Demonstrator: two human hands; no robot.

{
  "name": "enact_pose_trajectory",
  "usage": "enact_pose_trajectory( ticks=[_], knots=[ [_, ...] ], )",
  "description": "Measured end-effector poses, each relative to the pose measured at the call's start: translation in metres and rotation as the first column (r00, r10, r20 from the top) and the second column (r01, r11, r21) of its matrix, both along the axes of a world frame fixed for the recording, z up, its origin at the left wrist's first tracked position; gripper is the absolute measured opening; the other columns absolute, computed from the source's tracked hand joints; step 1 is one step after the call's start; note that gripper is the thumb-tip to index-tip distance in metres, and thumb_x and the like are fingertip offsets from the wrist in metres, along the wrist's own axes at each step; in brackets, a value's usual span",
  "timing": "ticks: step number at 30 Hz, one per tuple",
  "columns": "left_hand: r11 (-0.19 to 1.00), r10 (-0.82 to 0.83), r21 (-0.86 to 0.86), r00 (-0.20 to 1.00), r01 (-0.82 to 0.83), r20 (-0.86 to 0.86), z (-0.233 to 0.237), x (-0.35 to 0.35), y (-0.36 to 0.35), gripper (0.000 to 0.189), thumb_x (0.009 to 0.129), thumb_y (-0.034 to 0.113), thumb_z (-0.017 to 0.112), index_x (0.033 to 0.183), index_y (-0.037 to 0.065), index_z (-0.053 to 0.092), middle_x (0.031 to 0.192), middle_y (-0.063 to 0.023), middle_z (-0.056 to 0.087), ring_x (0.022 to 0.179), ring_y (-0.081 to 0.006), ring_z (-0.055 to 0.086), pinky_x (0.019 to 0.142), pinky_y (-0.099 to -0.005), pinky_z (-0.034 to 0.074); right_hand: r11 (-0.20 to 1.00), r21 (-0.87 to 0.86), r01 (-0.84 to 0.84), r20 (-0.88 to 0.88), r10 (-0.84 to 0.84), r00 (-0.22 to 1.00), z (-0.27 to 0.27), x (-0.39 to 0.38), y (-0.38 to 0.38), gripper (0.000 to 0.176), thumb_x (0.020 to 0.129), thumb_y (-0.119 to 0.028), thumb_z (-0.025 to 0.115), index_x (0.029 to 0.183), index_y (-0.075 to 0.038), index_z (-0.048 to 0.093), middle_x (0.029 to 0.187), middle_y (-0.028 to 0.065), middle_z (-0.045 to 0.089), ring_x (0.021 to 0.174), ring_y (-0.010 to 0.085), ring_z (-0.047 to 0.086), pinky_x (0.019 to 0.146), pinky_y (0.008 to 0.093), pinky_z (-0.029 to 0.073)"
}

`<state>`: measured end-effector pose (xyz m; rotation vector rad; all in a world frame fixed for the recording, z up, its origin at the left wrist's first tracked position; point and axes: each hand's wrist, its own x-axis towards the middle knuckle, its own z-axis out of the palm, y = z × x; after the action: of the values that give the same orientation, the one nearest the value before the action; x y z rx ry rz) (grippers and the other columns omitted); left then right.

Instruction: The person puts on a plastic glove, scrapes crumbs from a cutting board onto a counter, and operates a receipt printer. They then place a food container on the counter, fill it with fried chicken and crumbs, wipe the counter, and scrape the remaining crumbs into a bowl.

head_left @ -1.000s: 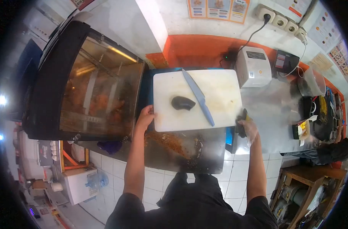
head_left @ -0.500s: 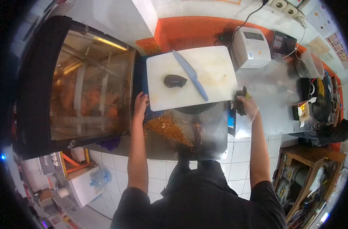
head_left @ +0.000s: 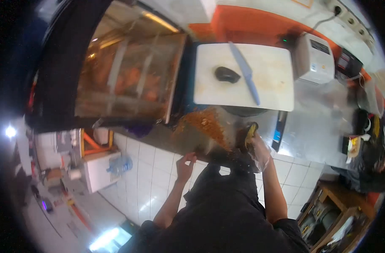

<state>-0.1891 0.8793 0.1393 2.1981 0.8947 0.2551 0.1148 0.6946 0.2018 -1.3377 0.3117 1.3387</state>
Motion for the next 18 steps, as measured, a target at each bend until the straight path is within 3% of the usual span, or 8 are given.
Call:
enact_pose_trajectory(
  ticks=[3, 4, 6, 7, 9, 10, 12, 18],
  knots=[
    [0.942, 0.25, -0.198, 0.96, -0.271, -0.124, -0.002, -0.058, -0.03, 0.037, 0.095, 0.014, 0.052, 0.13, 0.003, 0.052, 0.099, -0.0179, 0.068, 0.093, -0.0293, 0.067, 0.085, -0.0381, 0.05, 0.955, 0.295, -0.039, 0.063, 0.021, 0.998, -0.052, -0.037, 0.048, 0.052, 0.088, -0.021, 0.056, 0.135, -0.007, 0.04, 0.114, 0.0146, 0.058, 0.104, 0.0253, 0.058, 0.09, 0.0366, 0.048],
    [0.902, 0.352, -0.217, 0.926, -0.375, -0.134, -0.024, -0.091, -0.042, 0.037, 0.095, 0.014, 0.05, 0.13, 0.003, 0.052, 0.108, -0.0209, 0.066, 0.1, -0.0315, 0.065, 0.088, -0.04, 0.05, 0.924, 0.172, -0.342, 0.371, 0.26, 0.891, -0.063, -0.045, 0.064, 0.052, 0.086, -0.023, 0.057, 0.134, -0.006, 0.043, 0.116, 0.0155, 0.058, 0.104, 0.0261, 0.059, 0.09, 0.0372, 0.048],
    [0.942, 0.277, -0.126, 0.932, -0.311, -0.233, -0.07, -0.186, -0.068, 0.04, 0.091, 0.017, 0.055, 0.128, 0.002, 0.053, 0.119, -0.0234, 0.061, 0.109, -0.0339, 0.061, 0.093, -0.0415, 0.048, 0.679, -0.287, -0.675, 0.753, 0.596, 0.279, -0.072, -0.057, 0.099, 0.052, 0.084, -0.027, 0.059, 0.13, -0.006, 0.049, 0.119, 0.0172, 0.059, 0.106, 0.0276, 0.059, 0.089, 0.0383, 0.048],
    [0.88, 0.299, -0.285, 0.909, -0.38, -0.289, -0.119, -0.253, -0.088, 0.041, 0.088, 0.018, 0.059, 0.125, 0.001, 0.055, 0.113, -0.0218, 0.064, 0.104, -0.0311, 0.063, 0.089, -0.0395, 0.049, 0.529, -0.421, -0.737, 0.694, 0.711, 0.114, -0.039, -0.066, 0.122, 0.048, 0.084, -0.029, 0.06, 0.126, -0.006, 0.054, 0.124, 0.0188, 0.057, 0.114, 0.0327, 0.055, 0.094, 0.0408, 0.045],
    [0.532, 0.495, -0.544, 0.759, -0.649, -0.423, -0.142, -0.321, -0.13, 0.041, 0.08, 0.022, 0.07, 0.115, 0.001, 0.063, 0.091, -0.0159, 0.071, 0.086, -0.021, 0.069, 0.076, -0.0333, 0.054, 0.489, -0.414, -0.768, 0.762, 0.648, 0.003, -0.031, -0.094, 0.152, 0.048, 0.084, -0.03, 0.061, 0.126, -0.008, 0.054, 0.122, 0.0186, 0.058, 0.112, 0.0334, 0.055, 0.093, 0.042, 0.045],
    [0.971, 0.14, -0.124, 0.912, -0.202, -0.386, -0.149, -0.347, -0.146, 0.037, 0.078, 0.022, 0.073, 0.109, 0.003, 0.066, 0.078, -0.0119, 0.071, 0.073, -0.0162, 0.068, 0.068, -0.0306, 0.055, 0.454, -0.411, -0.791, 0.809, 0.582, -0.086, -0.03, -0.107, 0.166, 0.048, 0.084, -0.032, 0.061, 0.126, -0.009, 0.055, 0.121, 0.0184, 0.059, 0.111, 0.0341, 0.056, 0.093, 0.0431, 0.046],
    [0.786, 0.24, -0.341, 0.762, -0.516, -0.601, -0.101, -0.344, -0.171, 0.031, 0.081, 0.021, 0.07, 0.106, 0.002, 0.067, 0.08, -0.0131, 0.07, 0.076, -0.0165, 0.067, 0.07, -0.0324, 0.054, 0.432, -0.495, -0.754, 0.806, 0.553, -0.212, -0.031, -0.137, 0.193, 0.047, 0.085, -0.032, 0.061, 0.126, -0.01, 0.055, 0.12, 0.0187, 0.059, 0.11, 0.0338, 0.056, 0.092, 0.044, 0.046],
    [0.588, 0.368, -0.534, 0.789, -0.608, -0.492, -0.131, -0.387, -0.209, 0.03, 0.082, 0.021, 0.069, 0.106, 0.002, 0.067, 0.081, -0.0129, 0.07, 0.077, -0.0165, 0.067, 0.07, -0.0322, 0.053, 0.39, -0.774, -0.499, 0.627, 0.58, -0.519, -0.058, -0.197, 0.259, 0.045, 0.089, -0.029, 0.053, 0.131, -0.013, 0.052, 0.128, 0.0178, 0.054, 0.116, 0.0314, 0.054, 0.097, 0.0436, 0.045]
  ],
)
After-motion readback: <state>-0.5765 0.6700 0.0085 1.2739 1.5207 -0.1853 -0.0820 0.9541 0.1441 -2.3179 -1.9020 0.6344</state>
